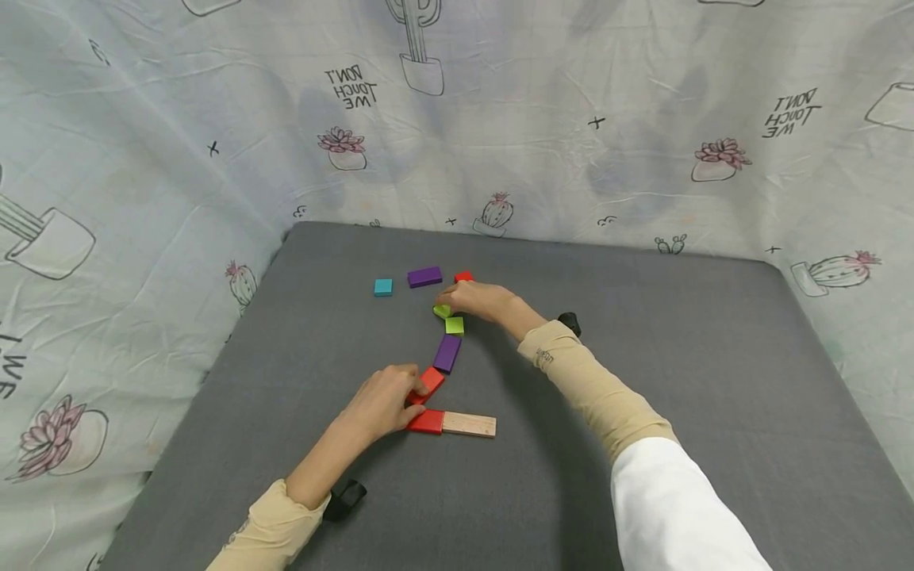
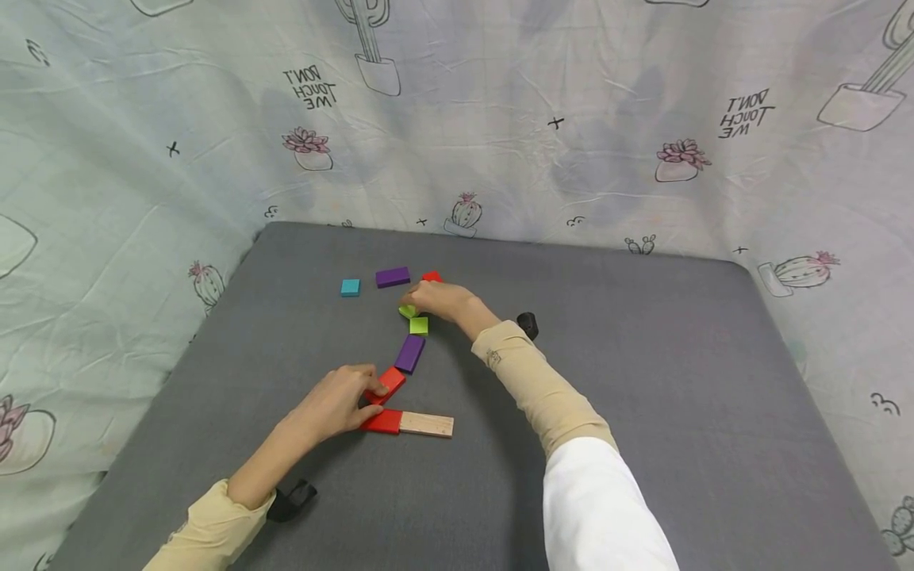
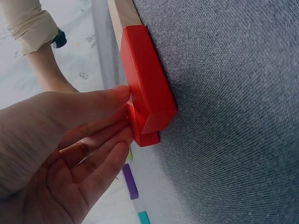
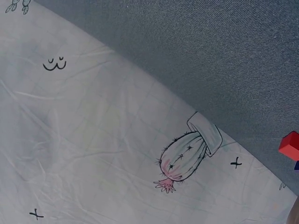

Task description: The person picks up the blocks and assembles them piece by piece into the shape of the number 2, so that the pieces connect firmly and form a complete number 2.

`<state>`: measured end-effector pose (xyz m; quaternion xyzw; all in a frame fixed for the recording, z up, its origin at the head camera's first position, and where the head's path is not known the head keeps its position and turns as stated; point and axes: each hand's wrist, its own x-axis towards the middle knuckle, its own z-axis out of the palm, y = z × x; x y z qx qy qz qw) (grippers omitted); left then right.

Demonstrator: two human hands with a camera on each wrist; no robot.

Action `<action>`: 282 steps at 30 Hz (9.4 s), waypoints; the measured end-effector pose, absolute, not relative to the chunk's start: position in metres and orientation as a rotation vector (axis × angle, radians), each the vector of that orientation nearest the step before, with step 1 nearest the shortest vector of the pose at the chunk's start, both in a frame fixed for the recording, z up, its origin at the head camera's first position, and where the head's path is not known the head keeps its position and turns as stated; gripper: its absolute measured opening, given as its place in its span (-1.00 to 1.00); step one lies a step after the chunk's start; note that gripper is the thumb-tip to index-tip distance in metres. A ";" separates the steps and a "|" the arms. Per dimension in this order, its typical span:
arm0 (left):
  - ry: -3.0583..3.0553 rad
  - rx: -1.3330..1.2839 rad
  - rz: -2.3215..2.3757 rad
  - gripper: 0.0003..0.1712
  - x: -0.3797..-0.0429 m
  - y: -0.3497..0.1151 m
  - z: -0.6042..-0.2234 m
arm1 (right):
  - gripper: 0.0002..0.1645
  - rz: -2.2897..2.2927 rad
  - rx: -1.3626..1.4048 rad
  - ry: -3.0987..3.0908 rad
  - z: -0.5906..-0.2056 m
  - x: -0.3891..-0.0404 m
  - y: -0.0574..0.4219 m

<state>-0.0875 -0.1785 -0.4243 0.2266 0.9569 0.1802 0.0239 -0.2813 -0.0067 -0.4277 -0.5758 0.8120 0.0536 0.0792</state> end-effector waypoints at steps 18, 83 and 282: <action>2.973 0.658 0.559 -0.79 -0.088 -0.178 -0.422 | -0.51 -0.229 -1.353 2.767 -0.427 -0.296 0.019; 2.963 0.634 0.586 -0.81 -0.085 -0.180 -0.424 | -0.51 -1.201 -0.861 2.730 -0.423 -0.324 0.026; 2.989 0.641 0.627 -0.82 -0.086 -0.175 -0.425 | -0.60 -0.745 -1.519 2.491 -0.389 -0.307 -0.087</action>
